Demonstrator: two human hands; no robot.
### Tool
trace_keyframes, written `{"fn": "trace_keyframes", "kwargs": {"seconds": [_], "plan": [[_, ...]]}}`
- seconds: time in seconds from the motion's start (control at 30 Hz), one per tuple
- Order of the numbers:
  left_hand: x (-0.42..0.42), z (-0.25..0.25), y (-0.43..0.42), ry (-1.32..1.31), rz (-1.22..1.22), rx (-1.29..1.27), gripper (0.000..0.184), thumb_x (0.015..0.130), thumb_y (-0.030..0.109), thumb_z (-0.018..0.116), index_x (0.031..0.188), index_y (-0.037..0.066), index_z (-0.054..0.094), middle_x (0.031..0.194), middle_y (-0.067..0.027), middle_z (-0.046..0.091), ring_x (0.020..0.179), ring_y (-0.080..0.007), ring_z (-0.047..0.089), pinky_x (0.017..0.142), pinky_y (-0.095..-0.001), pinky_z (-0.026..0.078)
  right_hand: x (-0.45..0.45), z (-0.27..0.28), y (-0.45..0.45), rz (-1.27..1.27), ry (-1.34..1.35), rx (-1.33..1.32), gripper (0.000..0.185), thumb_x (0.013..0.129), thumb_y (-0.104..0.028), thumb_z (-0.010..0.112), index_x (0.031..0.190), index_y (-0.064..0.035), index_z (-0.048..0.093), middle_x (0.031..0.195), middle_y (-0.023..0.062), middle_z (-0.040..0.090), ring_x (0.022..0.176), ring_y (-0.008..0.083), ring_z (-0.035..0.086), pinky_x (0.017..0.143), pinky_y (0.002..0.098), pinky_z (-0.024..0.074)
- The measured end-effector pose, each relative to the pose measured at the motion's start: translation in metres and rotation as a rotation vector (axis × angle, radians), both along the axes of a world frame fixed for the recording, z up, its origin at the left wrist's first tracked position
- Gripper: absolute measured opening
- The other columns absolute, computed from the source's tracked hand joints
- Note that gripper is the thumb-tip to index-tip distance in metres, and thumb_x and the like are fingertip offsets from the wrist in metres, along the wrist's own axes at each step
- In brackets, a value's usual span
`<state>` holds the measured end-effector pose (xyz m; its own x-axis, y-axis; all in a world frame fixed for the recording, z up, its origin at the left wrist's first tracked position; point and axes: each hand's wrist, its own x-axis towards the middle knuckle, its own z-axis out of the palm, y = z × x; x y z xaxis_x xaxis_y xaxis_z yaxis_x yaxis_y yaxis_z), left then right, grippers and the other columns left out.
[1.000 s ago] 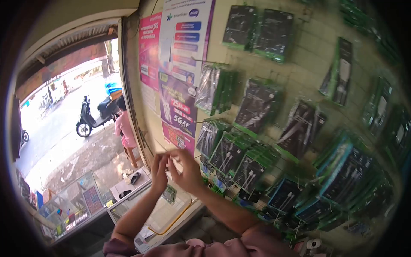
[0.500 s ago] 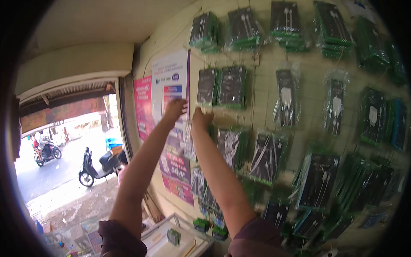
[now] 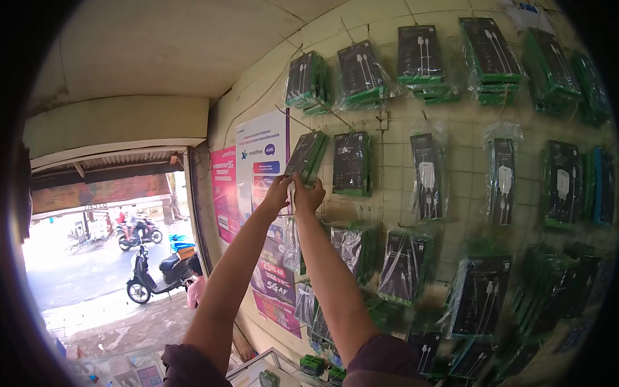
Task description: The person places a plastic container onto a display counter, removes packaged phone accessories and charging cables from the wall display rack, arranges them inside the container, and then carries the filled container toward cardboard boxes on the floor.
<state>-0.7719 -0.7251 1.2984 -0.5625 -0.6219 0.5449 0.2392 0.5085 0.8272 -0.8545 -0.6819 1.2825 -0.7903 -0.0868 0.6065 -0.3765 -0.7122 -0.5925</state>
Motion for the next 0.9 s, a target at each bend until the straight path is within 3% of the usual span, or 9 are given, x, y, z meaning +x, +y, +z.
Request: {"fn": "trace_keyframes", "kwargs": {"seconds": [0.1,0.23,0.33,0.47,0.6,0.73,0.8,0.87,0.9], "plan": [[0.020,0.011,0.022,0.247,-0.179,0.278,0.058,0.089,0.035,0.056,0.136,0.018,0.026,0.132,-0.0148,0.039,0.101,-0.0323,0.054,0.077,-0.0399,0.051,0.035,0.013,0.025,0.151,0.016,-0.043,0.034,0.075,-0.017,0.077,0.100,-0.0016,0.062,0.086,0.0048,0.064,0.069,0.0105,0.058,0.060,0.0259,0.0474],[0.040,0.022,0.037,0.612,-0.155,0.324,0.055,0.087,0.027,0.060,0.131,0.018,0.026,0.122,-0.0148,0.044,0.098,-0.0306,0.055,0.067,-0.0370,0.052,0.074,0.024,0.037,0.217,0.155,-0.071,0.042,0.074,-0.018,0.078,0.107,0.0004,0.058,0.096,0.0088,0.063,0.082,0.0141,0.061,0.064,0.0278,0.0492],[0.070,0.034,0.045,0.615,-0.137,0.361,0.056,0.087,0.025,0.060,0.131,0.019,0.026,0.122,-0.0142,0.045,0.098,-0.0316,0.055,0.067,-0.0371,0.052,0.100,0.036,0.041,0.188,0.171,-0.104,0.046,0.071,-0.022,0.080,0.104,0.0012,0.058,0.096,0.0120,0.063,0.079,0.0164,0.063,0.060,0.0277,0.0498],[0.103,0.050,0.048,0.682,-0.122,0.298,0.059,0.085,0.023,0.063,0.132,0.020,0.027,0.125,-0.0137,0.045,0.098,-0.0326,0.055,0.070,-0.0384,0.051,0.127,0.053,0.050,0.321,0.199,-0.070,0.048,0.075,-0.022,0.079,0.110,0.0006,0.055,0.096,0.0089,0.061,0.081,0.0153,0.061,0.063,0.0281,0.0495],[0.135,0.058,0.046,0.701,-0.144,0.194,0.058,0.089,0.015,0.062,0.133,0.013,0.025,0.125,-0.0179,0.043,0.099,-0.0318,0.057,0.079,-0.0406,0.054,0.141,0.058,0.041,0.429,0.248,-0.061,0.048,0.075,-0.026,0.079,0.109,-0.0010,0.055,0.098,0.0092,0.060,0.081,0.0160,0.060,0.062,0.0280,0.0491],[0.153,0.054,0.046,0.737,-0.179,0.188,0.056,0.091,0.013,0.060,0.134,0.009,0.025,0.124,-0.0199,0.044,0.103,-0.0310,0.057,0.083,-0.0418,0.054,0.157,0.057,0.045,0.344,0.285,-0.002,0.048,0.073,-0.029,0.079,0.108,-0.0019,0.060,0.095,0.0111,0.065,0.083,0.0186,0.063,0.071,0.0301,0.0486],[0.166,0.044,0.052,0.772,-0.157,0.215,0.054,0.092,0.013,0.058,0.134,0.009,0.025,0.125,-0.0195,0.043,0.104,-0.0304,0.057,0.084,-0.0420,0.053,0.161,0.049,0.047,0.398,0.312,0.075,0.057,0.071,-0.033,0.081,0.109,0.0016,0.056,0.099,0.0133,0.060,0.089,0.0206,0.059,0.076,0.0328,0.0466],[0.180,0.021,0.047,0.802,-0.118,0.260,0.052,0.093,0.012,0.057,0.135,0.009,0.026,0.126,-0.0191,0.043,0.104,-0.0297,0.057,0.086,-0.0422,0.053,0.155,0.028,0.015,0.064,0.407,0.010,0.076,0.067,-0.039,0.084,0.113,0.0063,0.045,0.107,0.0173,0.048,0.101,0.0249,0.048,0.085,0.0374,0.0412],[0.188,0.006,0.039,0.807,-0.150,0.287,0.052,0.092,0.011,0.057,0.134,0.011,0.026,0.124,-0.0171,0.046,0.102,-0.0284,0.058,0.082,-0.0407,0.054,0.176,0.016,0.035,-0.073,0.301,0.003,0.091,0.063,-0.044,0.085,0.116,0.0086,0.034,0.112,0.0195,0.036,0.107,0.0286,0.037,0.091,0.0406,0.0348]]}}
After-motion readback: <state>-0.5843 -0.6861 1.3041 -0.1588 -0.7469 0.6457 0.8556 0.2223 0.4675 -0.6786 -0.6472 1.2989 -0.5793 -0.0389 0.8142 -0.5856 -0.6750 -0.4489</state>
